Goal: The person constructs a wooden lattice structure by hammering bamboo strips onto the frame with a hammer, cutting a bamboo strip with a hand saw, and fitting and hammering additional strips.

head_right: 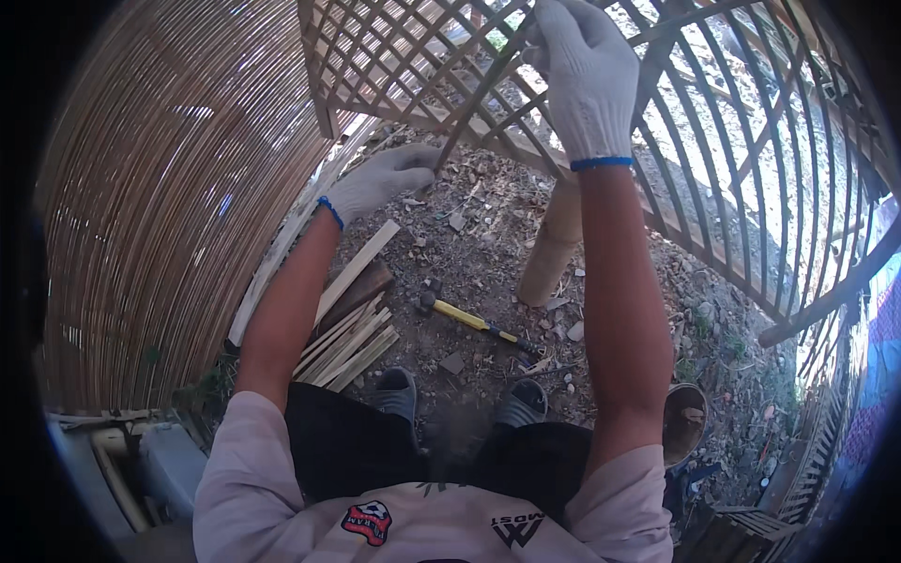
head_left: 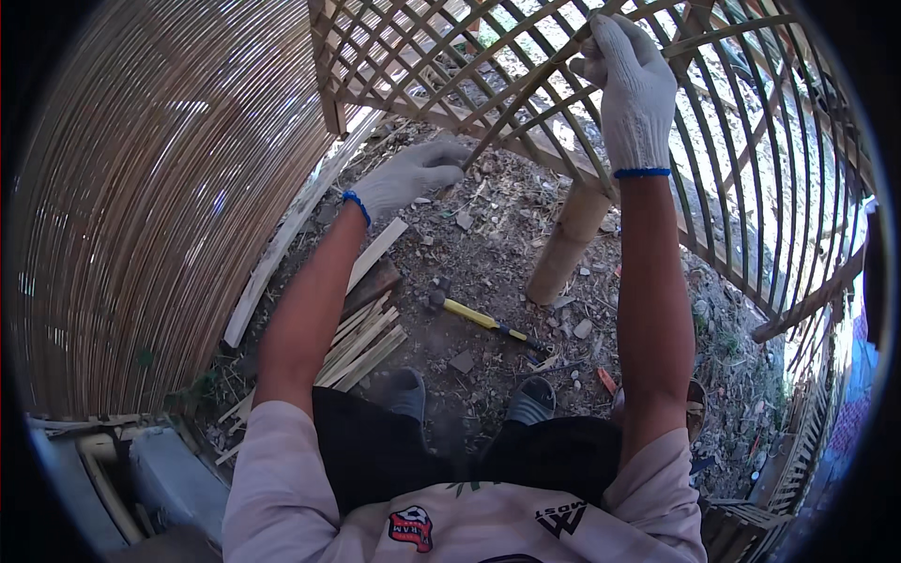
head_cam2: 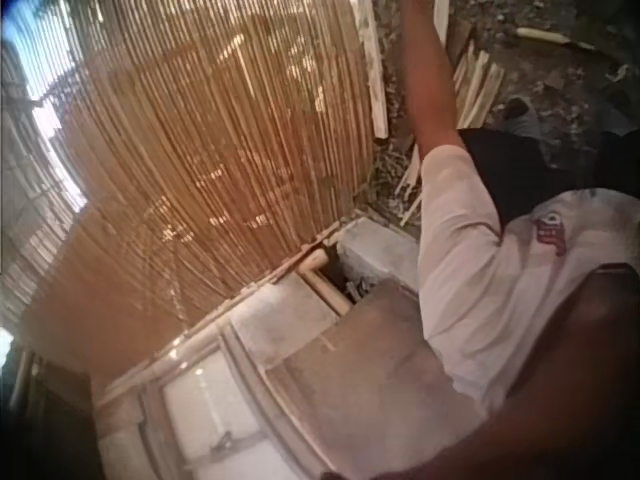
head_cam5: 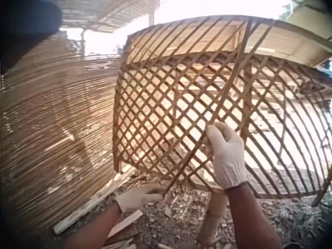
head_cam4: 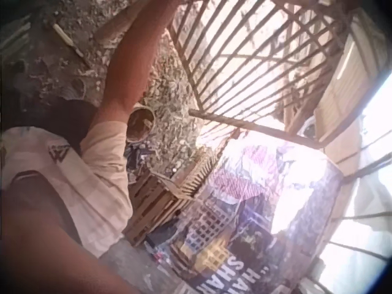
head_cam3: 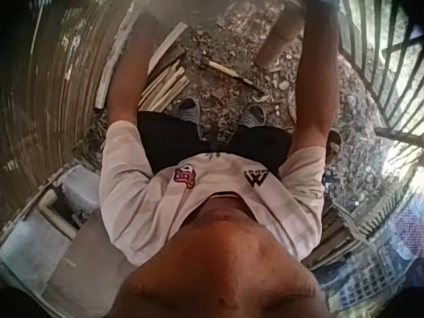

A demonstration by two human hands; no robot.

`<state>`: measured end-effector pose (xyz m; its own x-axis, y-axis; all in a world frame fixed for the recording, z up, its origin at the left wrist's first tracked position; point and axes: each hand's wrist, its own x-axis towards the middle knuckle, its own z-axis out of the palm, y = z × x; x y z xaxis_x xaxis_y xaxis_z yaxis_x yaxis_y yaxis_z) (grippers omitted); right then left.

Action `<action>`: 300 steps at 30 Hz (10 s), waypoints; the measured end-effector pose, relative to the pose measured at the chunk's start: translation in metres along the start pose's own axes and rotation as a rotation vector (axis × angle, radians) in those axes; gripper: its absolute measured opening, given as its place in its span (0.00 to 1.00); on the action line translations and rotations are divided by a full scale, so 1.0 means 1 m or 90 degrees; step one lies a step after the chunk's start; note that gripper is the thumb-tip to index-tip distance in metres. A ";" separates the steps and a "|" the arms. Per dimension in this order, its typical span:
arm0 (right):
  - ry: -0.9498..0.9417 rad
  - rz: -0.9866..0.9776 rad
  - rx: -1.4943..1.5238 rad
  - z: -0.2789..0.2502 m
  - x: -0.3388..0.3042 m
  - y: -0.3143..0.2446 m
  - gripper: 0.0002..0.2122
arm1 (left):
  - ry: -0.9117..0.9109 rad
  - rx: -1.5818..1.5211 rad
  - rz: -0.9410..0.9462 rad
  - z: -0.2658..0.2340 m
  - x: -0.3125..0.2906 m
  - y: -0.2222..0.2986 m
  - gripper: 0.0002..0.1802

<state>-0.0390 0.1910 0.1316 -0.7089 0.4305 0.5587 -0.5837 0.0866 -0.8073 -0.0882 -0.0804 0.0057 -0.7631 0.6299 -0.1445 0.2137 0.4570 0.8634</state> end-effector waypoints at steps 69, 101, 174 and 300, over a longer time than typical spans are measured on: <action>-0.677 0.416 -0.230 0.061 -0.113 0.132 0.21 | 0.528 0.628 -0.111 0.008 -0.384 -0.100 0.05; 0.282 0.003 0.056 -0.095 0.059 -0.035 0.18 | 0.324 -0.039 0.221 0.098 0.041 0.080 0.14; 0.153 0.046 -0.071 -0.132 0.035 -0.038 0.19 | 0.018 -0.242 0.117 0.129 0.053 0.162 0.24; 0.323 -0.023 -0.974 -0.246 0.171 -0.145 0.56 | 0.172 -0.422 0.056 0.150 0.117 -0.042 0.14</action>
<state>0.0216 0.4728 0.2969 -0.3246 0.6202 0.7142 0.5469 0.7391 -0.3932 -0.0946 0.0684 -0.1203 -0.9027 0.4301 -0.0098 -0.0681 -0.1204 0.9904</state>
